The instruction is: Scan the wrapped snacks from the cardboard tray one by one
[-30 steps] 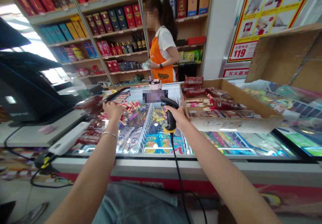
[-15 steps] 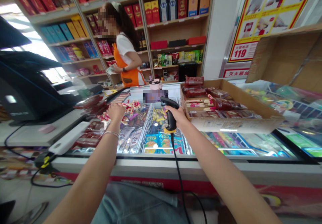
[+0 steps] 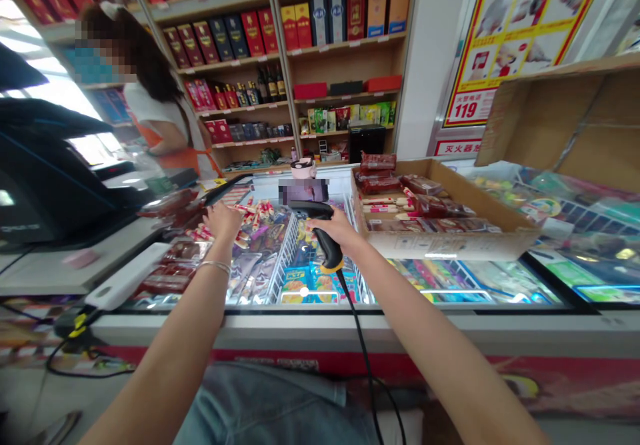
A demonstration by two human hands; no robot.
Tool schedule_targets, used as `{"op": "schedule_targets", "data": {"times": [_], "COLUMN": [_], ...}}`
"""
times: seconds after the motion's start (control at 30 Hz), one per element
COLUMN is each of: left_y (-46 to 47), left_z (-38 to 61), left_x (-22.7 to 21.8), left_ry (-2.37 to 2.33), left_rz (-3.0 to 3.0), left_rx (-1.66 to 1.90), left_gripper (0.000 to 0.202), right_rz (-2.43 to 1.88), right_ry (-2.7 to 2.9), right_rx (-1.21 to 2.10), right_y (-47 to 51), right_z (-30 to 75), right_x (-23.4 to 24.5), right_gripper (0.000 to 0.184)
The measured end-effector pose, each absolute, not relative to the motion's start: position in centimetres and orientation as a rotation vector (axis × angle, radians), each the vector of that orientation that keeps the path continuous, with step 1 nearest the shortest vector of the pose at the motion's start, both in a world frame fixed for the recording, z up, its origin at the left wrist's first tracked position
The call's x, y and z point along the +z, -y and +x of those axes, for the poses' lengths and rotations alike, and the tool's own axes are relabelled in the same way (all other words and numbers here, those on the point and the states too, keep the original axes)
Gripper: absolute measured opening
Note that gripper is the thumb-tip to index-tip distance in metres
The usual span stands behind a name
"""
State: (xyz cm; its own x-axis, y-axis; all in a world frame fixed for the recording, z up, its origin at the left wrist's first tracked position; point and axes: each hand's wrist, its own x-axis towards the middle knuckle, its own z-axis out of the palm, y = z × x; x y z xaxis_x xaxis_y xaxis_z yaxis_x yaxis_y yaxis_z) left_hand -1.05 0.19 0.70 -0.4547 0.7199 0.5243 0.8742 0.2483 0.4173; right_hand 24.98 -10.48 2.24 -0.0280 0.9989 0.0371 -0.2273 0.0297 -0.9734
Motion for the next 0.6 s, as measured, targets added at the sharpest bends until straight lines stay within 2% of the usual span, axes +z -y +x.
{"op": "schedule_targets", "data": {"times": [0.17,0.33,0.5,0.6], "left_y": [0.2,1.3,3.3,5.1], "left_z": [-0.6,1.6,9.9,17.4], "left_x": [1.4,2.8,5.1,6.1], "left_ry": [2.245,2.016,1.414,1.015], "left_rz": [-1.488,-1.524,-2.226,-2.831], "left_rx": [-1.082,-1.244,-1.371,-1.227], "left_gripper": [0.051,0.041,0.036,0.034], "right_rz": [-0.938,-1.168,-1.362,-1.399], "right_ry": [1.119,0.967,0.770,0.680], "right_rx": [1.139,0.872,0.624,0.574], "right_y": [13.8,16.9,19.4,20.3], "right_z": [29.1,39.0,47.9,50.9], "right_x": [7.5,10.0,8.4,7.1], "right_gripper": [0.028,0.018,0.009,0.006]}}
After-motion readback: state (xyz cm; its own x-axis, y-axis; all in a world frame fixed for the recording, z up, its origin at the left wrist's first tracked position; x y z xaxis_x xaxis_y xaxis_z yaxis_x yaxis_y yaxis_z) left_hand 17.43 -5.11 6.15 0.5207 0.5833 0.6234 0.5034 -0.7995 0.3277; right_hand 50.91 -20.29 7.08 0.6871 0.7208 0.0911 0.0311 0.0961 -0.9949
